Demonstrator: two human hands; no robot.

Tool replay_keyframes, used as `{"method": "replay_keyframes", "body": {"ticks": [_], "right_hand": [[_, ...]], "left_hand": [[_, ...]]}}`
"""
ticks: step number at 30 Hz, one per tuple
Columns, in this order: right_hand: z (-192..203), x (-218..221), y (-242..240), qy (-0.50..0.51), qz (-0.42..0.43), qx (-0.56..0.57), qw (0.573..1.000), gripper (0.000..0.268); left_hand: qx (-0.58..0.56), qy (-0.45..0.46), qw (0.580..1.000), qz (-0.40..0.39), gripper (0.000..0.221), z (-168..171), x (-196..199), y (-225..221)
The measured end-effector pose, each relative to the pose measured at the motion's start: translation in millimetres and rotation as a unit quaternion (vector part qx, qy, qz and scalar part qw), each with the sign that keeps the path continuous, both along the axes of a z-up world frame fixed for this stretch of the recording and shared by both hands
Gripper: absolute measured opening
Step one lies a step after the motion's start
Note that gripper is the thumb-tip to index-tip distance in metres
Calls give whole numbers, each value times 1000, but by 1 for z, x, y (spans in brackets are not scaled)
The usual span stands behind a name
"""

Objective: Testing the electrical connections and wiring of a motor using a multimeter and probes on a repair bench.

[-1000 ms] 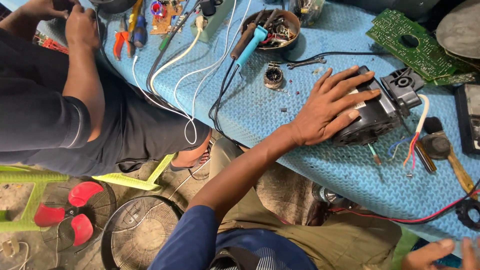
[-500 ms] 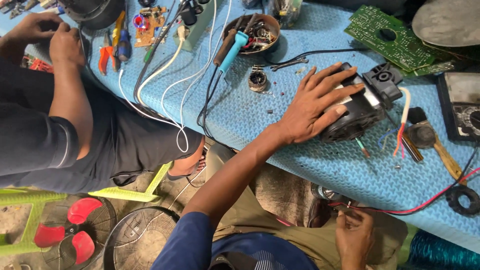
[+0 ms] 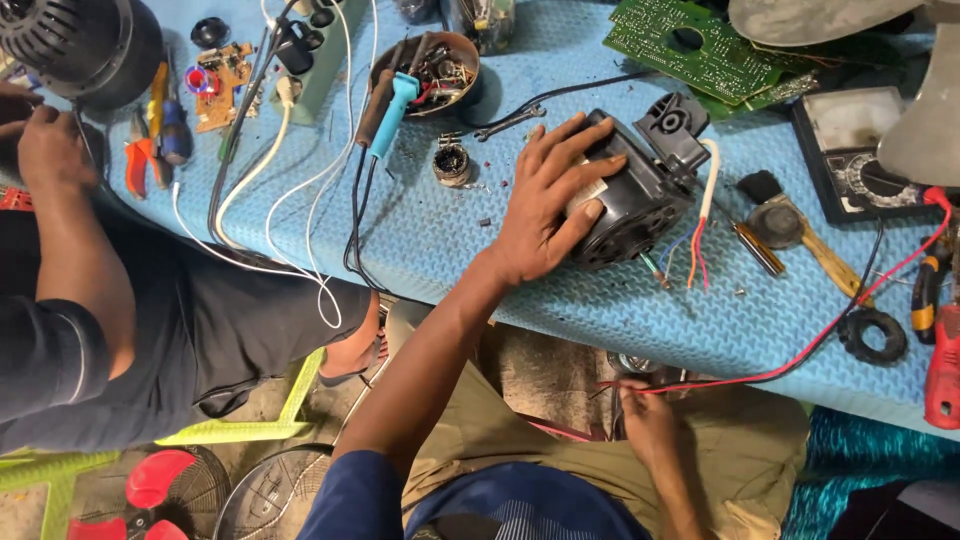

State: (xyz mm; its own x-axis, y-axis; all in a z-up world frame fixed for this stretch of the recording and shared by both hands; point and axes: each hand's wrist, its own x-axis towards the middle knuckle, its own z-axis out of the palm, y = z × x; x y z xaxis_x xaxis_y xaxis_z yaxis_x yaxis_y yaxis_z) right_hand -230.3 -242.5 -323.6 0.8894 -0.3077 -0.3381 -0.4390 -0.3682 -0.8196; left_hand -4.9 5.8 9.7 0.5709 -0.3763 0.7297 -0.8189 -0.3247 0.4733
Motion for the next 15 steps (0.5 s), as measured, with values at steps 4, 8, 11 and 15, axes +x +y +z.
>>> {"method": "replay_keyframes", "body": {"ticks": [4, 8, 11, 15], "right_hand": [[35, -6, 12, 5, 41, -21, 999, 27], [100, -12, 25, 141, 42, -73, 986, 40], [92, -23, 25, 22, -44, 48, 998, 34], [114, -39, 20, -105, -92, 101, 985, 30]], "left_hand": [[-13, 22, 999, -37, 35, 12, 4, 1], [6, 50, 997, -52, 26, 32, 11, 0], [33, 41, 996, -74, 30, 50, 21, 1], [142, -20, 981, -130, 50, 74, 44, 10]]}}
